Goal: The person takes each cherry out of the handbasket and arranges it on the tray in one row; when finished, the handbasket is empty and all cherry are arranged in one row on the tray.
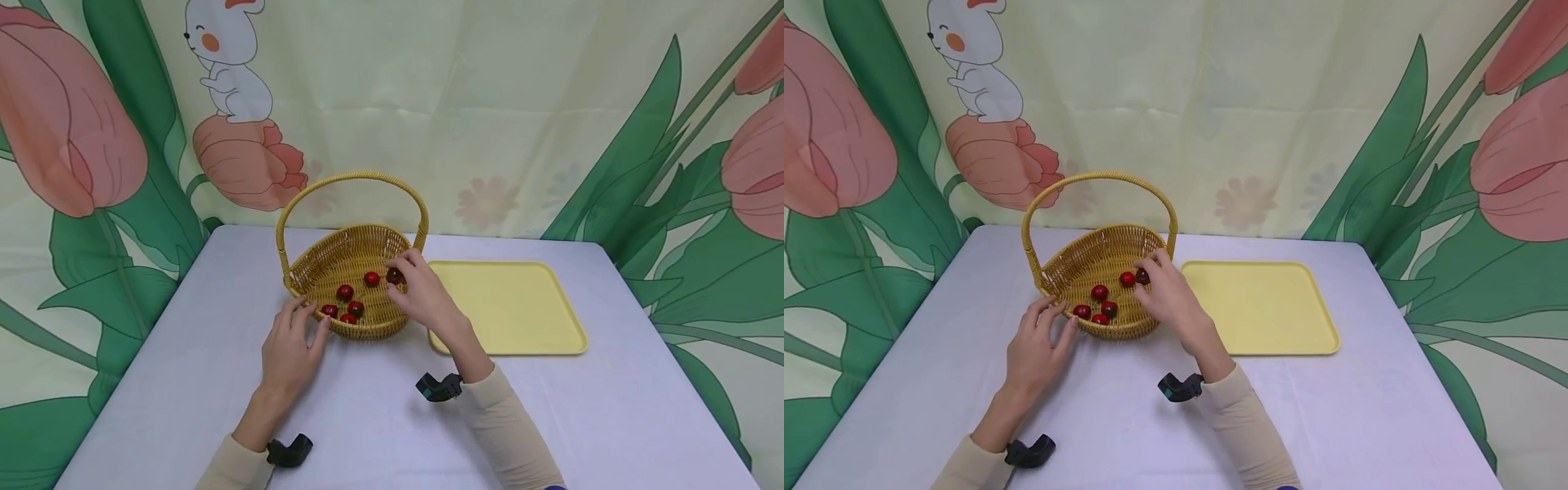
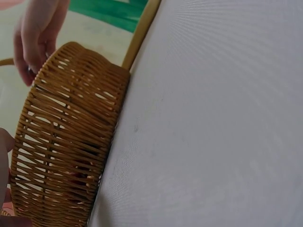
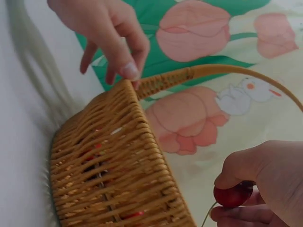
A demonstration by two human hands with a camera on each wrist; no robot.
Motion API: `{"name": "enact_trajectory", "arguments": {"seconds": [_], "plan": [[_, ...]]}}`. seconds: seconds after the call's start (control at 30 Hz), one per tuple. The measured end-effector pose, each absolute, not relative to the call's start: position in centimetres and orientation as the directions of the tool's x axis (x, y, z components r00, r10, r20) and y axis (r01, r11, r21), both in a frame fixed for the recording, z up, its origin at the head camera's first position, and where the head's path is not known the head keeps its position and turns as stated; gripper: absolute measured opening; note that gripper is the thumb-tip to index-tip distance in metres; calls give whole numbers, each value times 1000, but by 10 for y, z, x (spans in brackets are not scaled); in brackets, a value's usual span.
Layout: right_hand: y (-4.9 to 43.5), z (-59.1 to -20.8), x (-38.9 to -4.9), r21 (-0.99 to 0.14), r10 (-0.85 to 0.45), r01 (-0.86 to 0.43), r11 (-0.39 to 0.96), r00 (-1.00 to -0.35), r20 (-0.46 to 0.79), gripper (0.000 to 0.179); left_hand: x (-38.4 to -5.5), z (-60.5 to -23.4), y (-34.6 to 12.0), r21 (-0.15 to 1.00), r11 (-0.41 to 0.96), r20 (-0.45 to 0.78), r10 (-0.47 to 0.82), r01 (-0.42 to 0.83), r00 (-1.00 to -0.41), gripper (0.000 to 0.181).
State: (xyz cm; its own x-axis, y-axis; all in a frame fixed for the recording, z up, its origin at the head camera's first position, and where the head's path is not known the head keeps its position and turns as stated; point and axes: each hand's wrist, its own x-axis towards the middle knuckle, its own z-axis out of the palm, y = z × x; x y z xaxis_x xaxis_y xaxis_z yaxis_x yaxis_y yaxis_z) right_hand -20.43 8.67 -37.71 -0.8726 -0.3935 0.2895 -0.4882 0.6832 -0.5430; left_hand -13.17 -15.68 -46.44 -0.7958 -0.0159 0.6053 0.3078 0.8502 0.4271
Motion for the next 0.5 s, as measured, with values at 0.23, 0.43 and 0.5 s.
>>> {"name": "enact_trajectory", "arguments": {"seconds": [0.23,0.43,0.5], "plan": [[110,-374,-205,-611,-343,-504,611,-863,370,31,-133,-466,-157,429,846,610,-14,316,-792,43],[127,-366,-208,-611,-304,-597,520,-798,520,27,-133,-466,-157,434,847,601,-17,308,-799,44],[131,-364,-209,-597,-285,-632,494,-767,575,27,-133,-466,-157,437,846,598,-22,304,-801,44]]}}
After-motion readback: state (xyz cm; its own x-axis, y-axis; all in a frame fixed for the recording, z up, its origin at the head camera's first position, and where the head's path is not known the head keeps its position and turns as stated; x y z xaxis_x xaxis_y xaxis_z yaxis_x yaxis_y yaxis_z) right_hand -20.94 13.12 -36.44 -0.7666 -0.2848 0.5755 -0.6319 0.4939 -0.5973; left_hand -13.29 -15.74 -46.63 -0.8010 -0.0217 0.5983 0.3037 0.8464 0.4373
